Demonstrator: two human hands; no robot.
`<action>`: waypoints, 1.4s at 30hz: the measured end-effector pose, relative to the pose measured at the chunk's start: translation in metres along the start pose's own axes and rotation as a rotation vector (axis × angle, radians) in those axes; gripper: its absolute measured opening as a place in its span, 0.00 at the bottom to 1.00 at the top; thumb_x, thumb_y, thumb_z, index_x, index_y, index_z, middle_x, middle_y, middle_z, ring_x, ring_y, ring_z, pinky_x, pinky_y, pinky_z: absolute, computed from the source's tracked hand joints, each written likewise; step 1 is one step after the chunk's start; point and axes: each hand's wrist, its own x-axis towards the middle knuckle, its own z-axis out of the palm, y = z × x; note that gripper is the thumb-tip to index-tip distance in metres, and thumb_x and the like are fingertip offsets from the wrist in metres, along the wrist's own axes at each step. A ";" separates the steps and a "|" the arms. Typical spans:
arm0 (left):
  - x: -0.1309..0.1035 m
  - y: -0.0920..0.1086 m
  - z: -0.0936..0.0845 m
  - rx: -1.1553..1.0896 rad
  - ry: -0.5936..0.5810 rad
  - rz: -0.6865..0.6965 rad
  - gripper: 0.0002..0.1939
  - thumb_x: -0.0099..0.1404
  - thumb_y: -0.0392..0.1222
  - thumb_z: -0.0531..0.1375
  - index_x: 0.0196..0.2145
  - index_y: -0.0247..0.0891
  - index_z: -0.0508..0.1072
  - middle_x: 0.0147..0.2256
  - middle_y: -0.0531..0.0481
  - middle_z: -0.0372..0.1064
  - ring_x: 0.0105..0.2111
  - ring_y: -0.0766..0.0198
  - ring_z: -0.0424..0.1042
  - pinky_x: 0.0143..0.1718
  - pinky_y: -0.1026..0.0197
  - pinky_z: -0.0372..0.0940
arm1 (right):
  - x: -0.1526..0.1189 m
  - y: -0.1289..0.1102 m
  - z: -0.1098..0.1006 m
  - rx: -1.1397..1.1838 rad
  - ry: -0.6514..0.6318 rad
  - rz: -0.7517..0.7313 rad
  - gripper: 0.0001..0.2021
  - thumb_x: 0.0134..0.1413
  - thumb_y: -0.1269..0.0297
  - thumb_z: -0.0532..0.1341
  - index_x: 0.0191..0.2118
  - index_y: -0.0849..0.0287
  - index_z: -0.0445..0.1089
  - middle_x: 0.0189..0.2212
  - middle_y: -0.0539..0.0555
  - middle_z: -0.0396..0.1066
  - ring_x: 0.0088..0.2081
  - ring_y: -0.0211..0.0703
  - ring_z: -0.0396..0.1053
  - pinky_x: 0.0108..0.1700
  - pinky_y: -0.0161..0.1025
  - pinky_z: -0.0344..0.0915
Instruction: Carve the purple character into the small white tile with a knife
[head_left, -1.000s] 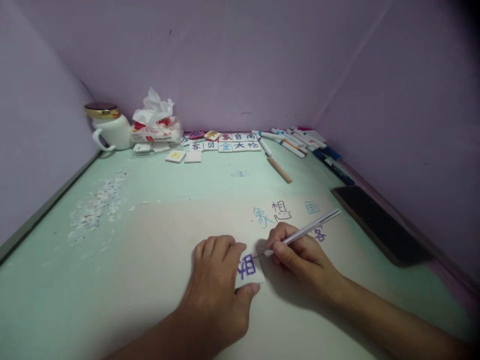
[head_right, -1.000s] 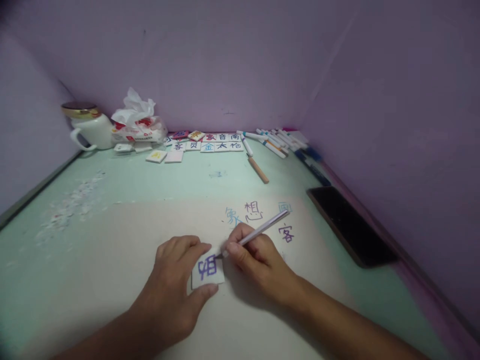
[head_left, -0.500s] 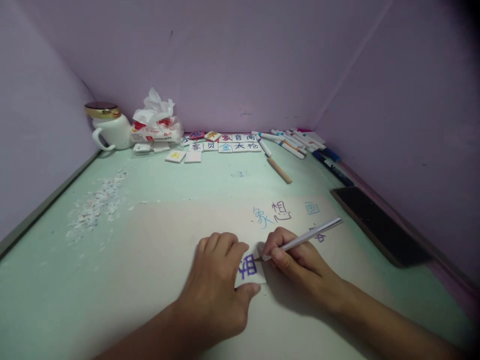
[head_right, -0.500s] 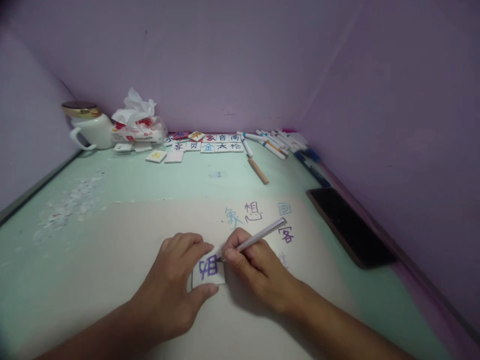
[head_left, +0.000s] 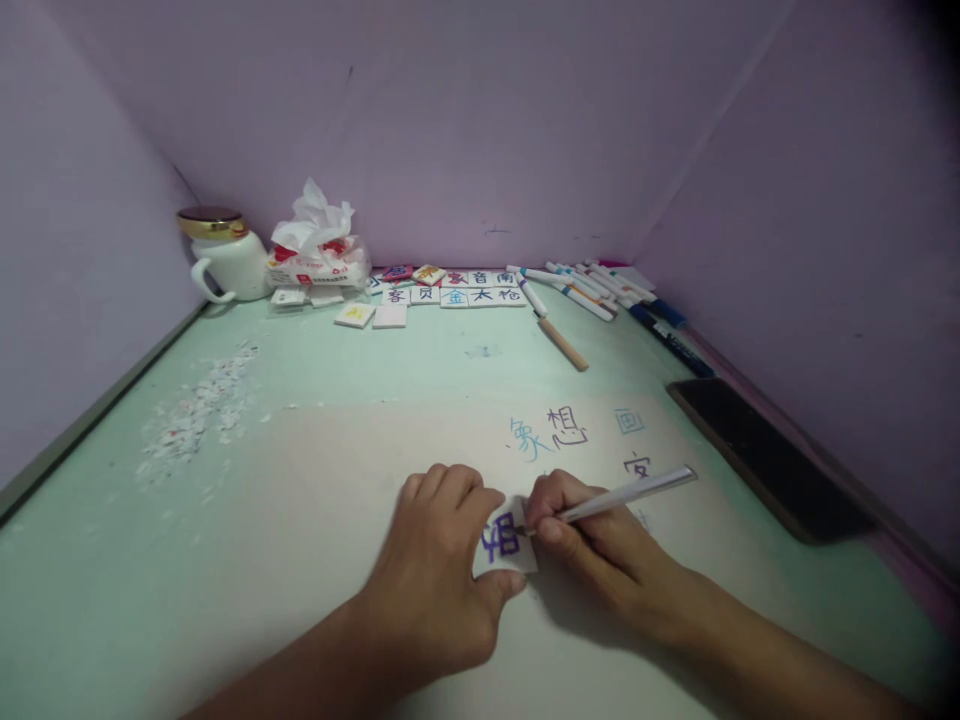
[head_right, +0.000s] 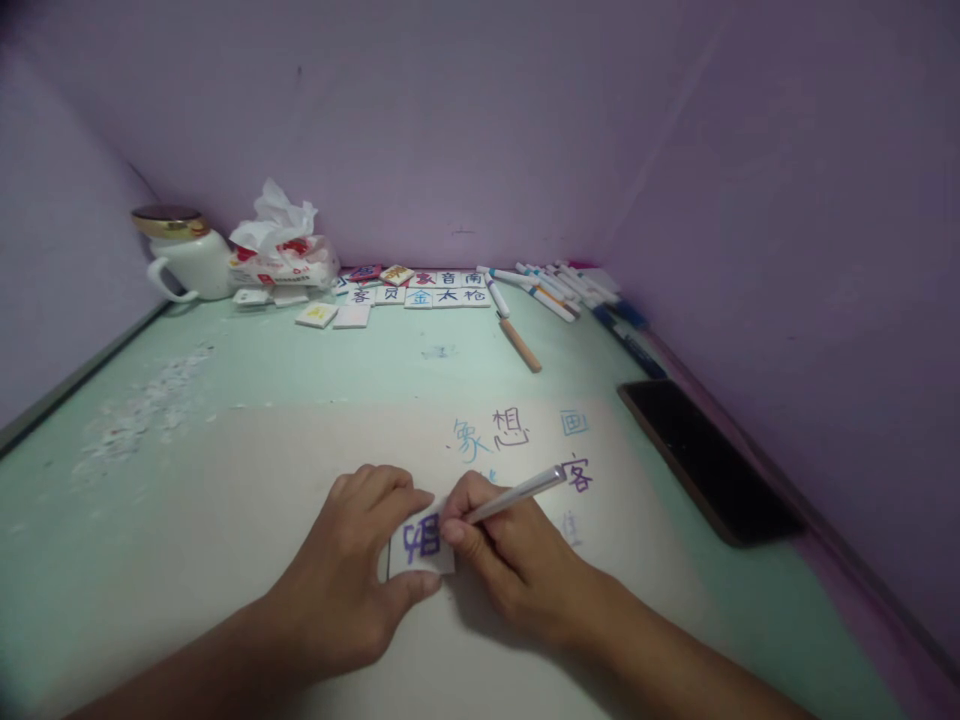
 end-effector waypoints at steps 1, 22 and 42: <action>0.000 0.000 0.000 0.000 0.000 -0.003 0.14 0.49 0.35 0.63 0.36 0.37 0.68 0.38 0.45 0.62 0.38 0.53 0.61 0.40 0.46 0.57 | 0.000 0.001 0.000 -0.003 0.000 -0.007 0.09 0.64 0.63 0.49 0.33 0.57 0.60 0.26 0.50 0.63 0.28 0.38 0.61 0.30 0.35 0.59; 0.000 0.000 -0.002 0.028 -0.033 0.024 0.13 0.53 0.36 0.61 0.38 0.36 0.67 0.38 0.43 0.63 0.38 0.53 0.60 0.38 0.47 0.56 | 0.011 0.000 -0.010 -0.173 -0.097 -0.117 0.06 0.59 0.71 0.51 0.31 0.58 0.57 0.23 0.47 0.59 0.24 0.35 0.57 0.26 0.32 0.54; -0.001 -0.001 0.002 0.050 0.020 0.022 0.13 0.50 0.37 0.62 0.35 0.36 0.66 0.38 0.42 0.63 0.38 0.52 0.62 0.38 0.46 0.58 | -0.003 0.004 -0.005 0.172 0.145 0.074 0.10 0.63 0.61 0.51 0.32 0.57 0.61 0.21 0.46 0.59 0.22 0.35 0.56 0.22 0.33 0.52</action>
